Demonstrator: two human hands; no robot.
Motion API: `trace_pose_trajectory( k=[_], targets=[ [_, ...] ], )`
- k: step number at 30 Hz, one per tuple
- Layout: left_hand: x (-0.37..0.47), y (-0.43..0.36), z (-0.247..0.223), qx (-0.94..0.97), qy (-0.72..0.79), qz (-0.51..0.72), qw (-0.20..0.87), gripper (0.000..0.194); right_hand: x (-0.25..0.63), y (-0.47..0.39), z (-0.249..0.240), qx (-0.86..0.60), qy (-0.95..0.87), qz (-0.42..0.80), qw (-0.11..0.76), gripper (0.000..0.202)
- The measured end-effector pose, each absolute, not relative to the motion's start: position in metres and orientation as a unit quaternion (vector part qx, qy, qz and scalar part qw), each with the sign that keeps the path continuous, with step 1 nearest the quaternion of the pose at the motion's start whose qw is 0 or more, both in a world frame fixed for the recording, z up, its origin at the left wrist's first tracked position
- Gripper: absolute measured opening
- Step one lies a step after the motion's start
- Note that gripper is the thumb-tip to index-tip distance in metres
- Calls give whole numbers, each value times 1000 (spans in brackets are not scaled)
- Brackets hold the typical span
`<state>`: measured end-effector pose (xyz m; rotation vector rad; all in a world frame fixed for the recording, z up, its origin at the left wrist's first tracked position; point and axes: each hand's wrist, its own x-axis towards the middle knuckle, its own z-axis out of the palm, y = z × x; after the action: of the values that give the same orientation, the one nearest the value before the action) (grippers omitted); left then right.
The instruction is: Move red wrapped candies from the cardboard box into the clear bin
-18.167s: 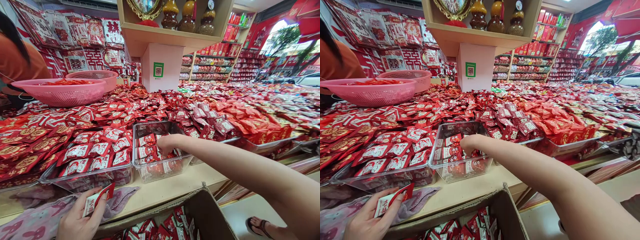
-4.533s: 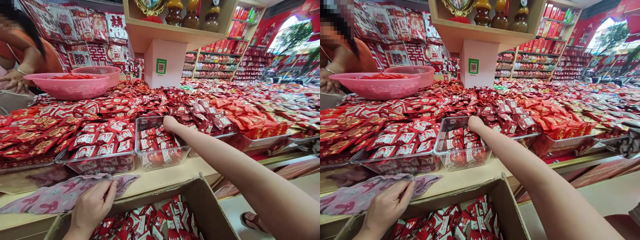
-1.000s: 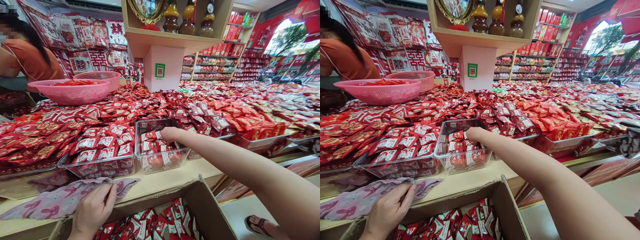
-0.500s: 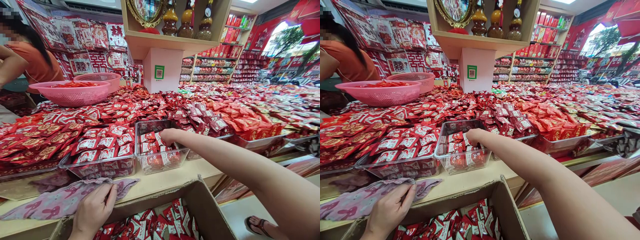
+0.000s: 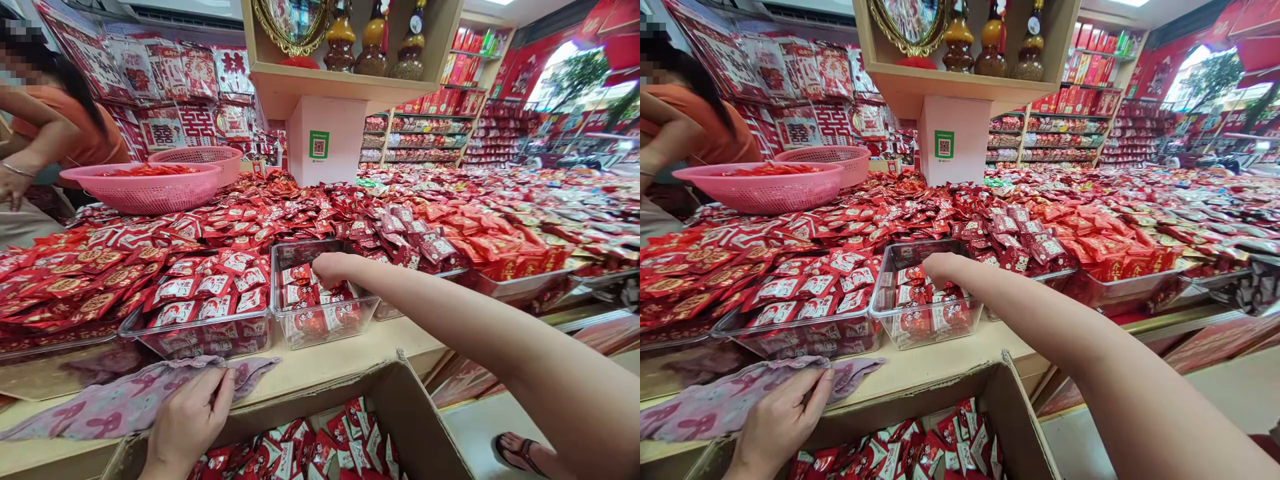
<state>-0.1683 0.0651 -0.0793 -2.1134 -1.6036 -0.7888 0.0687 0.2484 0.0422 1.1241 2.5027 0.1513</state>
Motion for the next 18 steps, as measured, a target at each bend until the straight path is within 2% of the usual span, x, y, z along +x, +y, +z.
trace_pose_trajectory(
  k=[7, 12, 14, 16, 18],
  targets=[
    [-171, 65, -82, -754, -569, -275, 178, 20, 58, 239, 35, 374, 913, 31, 160, 36],
    [-173, 66, -85, -751, -566, -281, 190, 19, 56, 249, 29, 392, 916, 42, 73, 23],
    [-175, 67, -86, -754, -558, -287, 196, 19, 61, 242, 42, 399, 916, 22, -6, 17],
    [-176, 67, -86, -756, -553, -288, 198, 19, 71, 220, 61, 375, 920, -50, -106, 16],
    [-177, 67, -86, -753, -559, -285, 199, 20, 82, 186, 74, 300, 924, -191, -139, 17]
  ],
)
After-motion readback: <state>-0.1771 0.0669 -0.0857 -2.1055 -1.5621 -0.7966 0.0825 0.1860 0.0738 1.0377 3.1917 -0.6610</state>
